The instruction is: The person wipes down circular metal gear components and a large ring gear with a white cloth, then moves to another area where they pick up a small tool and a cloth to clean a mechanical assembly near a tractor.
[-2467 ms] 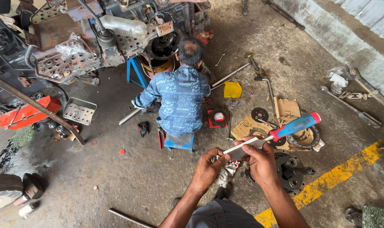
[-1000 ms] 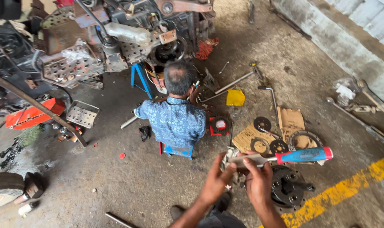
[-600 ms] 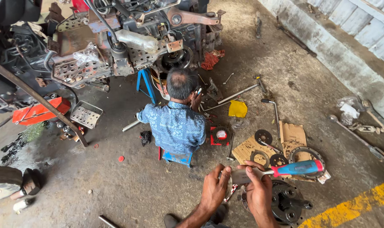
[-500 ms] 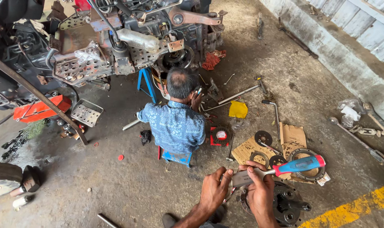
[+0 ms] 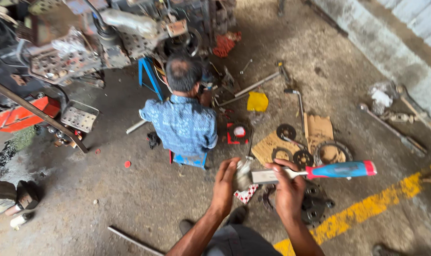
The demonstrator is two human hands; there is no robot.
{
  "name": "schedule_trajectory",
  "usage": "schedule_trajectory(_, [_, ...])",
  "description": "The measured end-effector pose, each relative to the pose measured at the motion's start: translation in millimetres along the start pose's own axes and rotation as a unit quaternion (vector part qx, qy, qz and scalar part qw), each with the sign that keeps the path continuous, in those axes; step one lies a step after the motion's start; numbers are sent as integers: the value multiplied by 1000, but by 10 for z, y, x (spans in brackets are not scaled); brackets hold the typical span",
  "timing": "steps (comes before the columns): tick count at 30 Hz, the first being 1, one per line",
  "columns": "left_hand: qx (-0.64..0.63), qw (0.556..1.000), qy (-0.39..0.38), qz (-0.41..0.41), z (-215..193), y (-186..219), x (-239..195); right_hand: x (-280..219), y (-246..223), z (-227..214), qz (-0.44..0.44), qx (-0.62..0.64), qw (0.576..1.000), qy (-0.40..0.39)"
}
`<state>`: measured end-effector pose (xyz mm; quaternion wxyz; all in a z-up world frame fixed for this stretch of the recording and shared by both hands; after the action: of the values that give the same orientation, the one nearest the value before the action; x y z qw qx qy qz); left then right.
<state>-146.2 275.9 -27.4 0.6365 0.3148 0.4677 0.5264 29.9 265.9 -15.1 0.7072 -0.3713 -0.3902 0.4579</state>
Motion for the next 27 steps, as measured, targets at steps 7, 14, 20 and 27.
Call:
schedule_trajectory(7, [273, 953, -14, 129, 269, -2, -189, -140, 141, -35, 82, 9, 996, 39])
schedule_trajectory(14, [220, 973, 11, -64, 71, -95, 34, -118, 174, -231, 101, 97, 987, 80])
schedule_trajectory(20, [117, 981, -154, 18, 117, -37, -103, 46, 153, -294, 126, 127, 973, 146])
schedule_trajectory(27, [381, 804, -198, 411, 346, 154, -294, 99, 350, -345, 174, 148, 964, 135])
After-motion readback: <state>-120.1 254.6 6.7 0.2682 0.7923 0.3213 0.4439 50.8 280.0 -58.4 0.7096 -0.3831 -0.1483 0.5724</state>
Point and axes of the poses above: each hand's wrist, its own x-axis towards the middle knuckle, its own z-axis out of the palm, y = z × x, the point moved 1 cm from there along x, towards the middle knuckle, and after that the axes turned 3 degrees about x, right-handed, at the moved point
